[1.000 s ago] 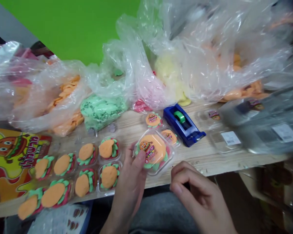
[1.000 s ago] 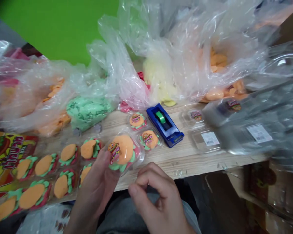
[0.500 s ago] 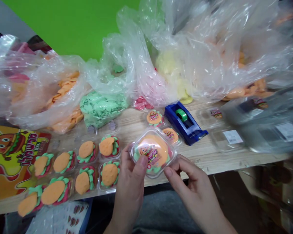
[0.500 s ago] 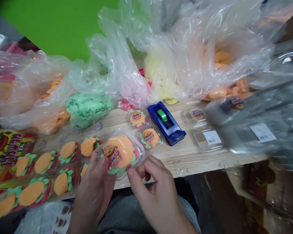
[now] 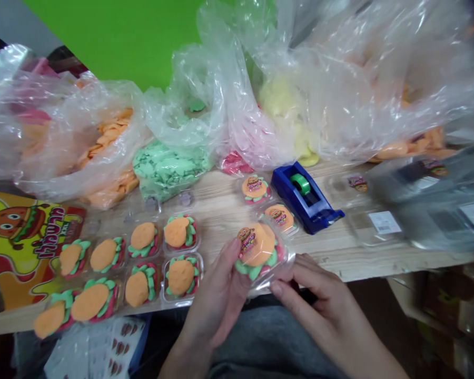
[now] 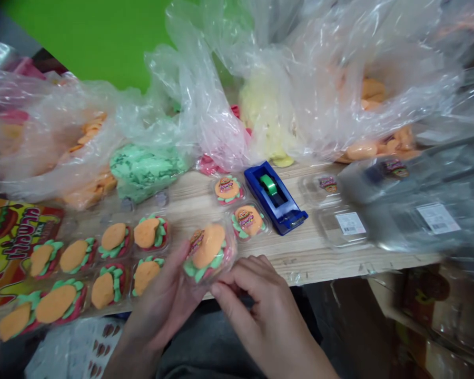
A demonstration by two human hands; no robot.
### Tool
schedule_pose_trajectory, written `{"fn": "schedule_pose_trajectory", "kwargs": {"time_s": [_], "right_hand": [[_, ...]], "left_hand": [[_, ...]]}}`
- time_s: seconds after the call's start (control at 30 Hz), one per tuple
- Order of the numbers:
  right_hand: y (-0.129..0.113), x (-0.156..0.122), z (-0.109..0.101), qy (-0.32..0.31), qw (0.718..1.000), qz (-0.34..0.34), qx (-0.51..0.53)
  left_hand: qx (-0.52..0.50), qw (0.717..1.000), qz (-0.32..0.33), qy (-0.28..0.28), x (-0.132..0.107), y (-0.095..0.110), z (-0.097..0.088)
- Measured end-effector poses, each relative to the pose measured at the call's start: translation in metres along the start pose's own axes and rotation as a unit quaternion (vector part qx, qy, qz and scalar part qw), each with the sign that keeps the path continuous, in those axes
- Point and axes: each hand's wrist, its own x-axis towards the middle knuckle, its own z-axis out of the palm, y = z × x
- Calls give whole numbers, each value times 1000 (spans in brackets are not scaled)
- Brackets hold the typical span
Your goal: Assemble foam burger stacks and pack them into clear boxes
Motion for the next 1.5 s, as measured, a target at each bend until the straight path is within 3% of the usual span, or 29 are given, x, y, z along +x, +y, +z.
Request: {"fn": "schedule_pose_trajectory", "kwargs": {"time_s": [0.13,0.27,0.43,0.63,0.73,0.8,0.83,0.9,1.0,1.1,1.17,1.27,1.37,1.43,1.5], "right_hand": [[5,2,1,12,996,-34,-82],[7,2,5,-29,997,-59,-48],[9,1,8,-47,999,13,23],[13,3,13,-51,994,98,-11],[17,2,20,46,993,91,-53],[20,2,24,147,984,20,-97],[21,3,25,169,979,-26,-110],[21,5,25,138,982,-82,-98],[19,9,21,30,998,-48,-18],[16,11,17,-27,999,-36,21],[16,12,17,-24,998,-49,25],[21,16,21,29,997,-70,28],[30,21,27,133,990,-50,5],[37,23,31,168,985,-21,0],[42,23,37,151,988,3,20]], "left_hand": [[-37,998,-39,-19,1,-7,-7],[-80,995,-61,-28,4,-9,-11],[-68,997,-37,-27,5,-9,-13],[-34,999,-41,0,3,-8,-14],[-21,999,-39,7,2,-5,-17],[-33,998,-61,3,3,-5,-19],[-46,996,-81,-4,4,-5,-20],[-82,987,-137,-26,4,-5,-22],[-141,967,-204,-47,4,-7,-20],[-170,960,-213,-57,1,-9,-18],[-159,964,-204,-63,-1,-10,-19],[-87,984,-150,-45,2,-5,-24],[64,997,21,31,14,8,-31],[224,956,160,102,27,19,-36],[421,852,269,156,43,31,-41]]}}
